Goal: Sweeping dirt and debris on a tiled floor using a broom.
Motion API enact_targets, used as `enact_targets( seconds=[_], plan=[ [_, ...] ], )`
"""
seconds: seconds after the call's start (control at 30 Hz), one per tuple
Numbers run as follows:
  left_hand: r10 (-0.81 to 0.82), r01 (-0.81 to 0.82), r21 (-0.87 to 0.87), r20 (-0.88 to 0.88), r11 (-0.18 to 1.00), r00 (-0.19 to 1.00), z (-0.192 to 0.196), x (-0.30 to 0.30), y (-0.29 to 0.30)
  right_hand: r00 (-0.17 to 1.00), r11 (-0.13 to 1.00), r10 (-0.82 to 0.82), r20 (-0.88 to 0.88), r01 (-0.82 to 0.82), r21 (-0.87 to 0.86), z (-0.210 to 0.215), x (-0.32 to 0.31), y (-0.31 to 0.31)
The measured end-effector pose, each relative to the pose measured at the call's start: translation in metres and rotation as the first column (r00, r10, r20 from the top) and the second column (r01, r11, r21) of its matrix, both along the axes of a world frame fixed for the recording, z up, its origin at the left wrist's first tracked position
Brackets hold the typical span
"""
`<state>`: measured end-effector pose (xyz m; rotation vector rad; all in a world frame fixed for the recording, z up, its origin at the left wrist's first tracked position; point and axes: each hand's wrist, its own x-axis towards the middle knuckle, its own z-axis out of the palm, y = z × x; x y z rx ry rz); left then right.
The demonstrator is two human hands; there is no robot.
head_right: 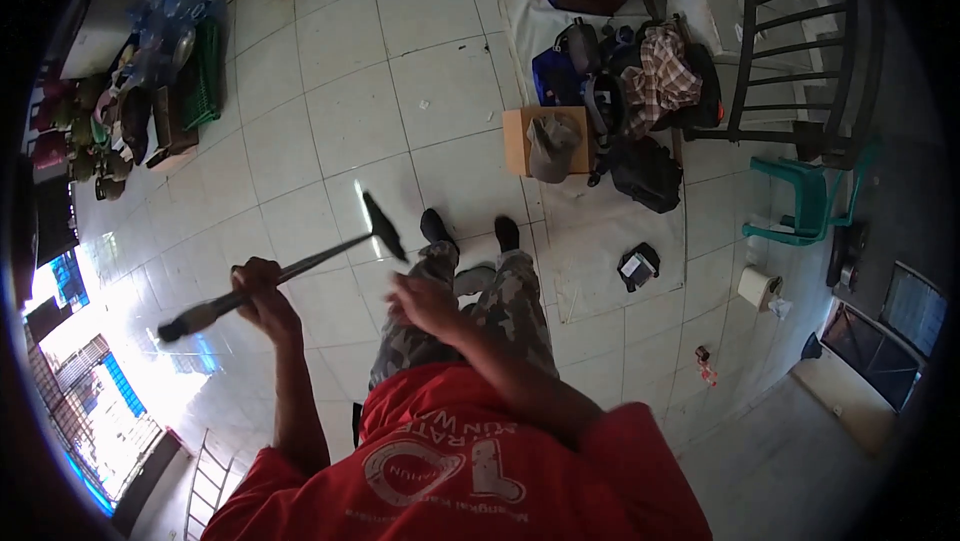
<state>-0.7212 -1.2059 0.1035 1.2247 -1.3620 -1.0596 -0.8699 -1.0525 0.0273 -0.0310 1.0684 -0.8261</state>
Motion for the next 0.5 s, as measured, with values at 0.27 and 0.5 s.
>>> enact_targets(
  seconds=[0.27, 0.5],
  plan=[
    [-0.222, 0.223, 0.006, -0.078, 0.975, 0.972, -0.026, -0.124, -0.01, 0.812, 0.807, -0.581, -0.053, 0.583, 0.096, -0.06, -0.061, -0.192],
    [-0.308, 0.315, 0.247, -0.065, 0.917, 0.949, -0.092, -0.217, -0.012, 0.677, 0.716, -0.636, -0.371, 0.697, 0.045, -0.222, -0.234, -0.246]
  ],
)
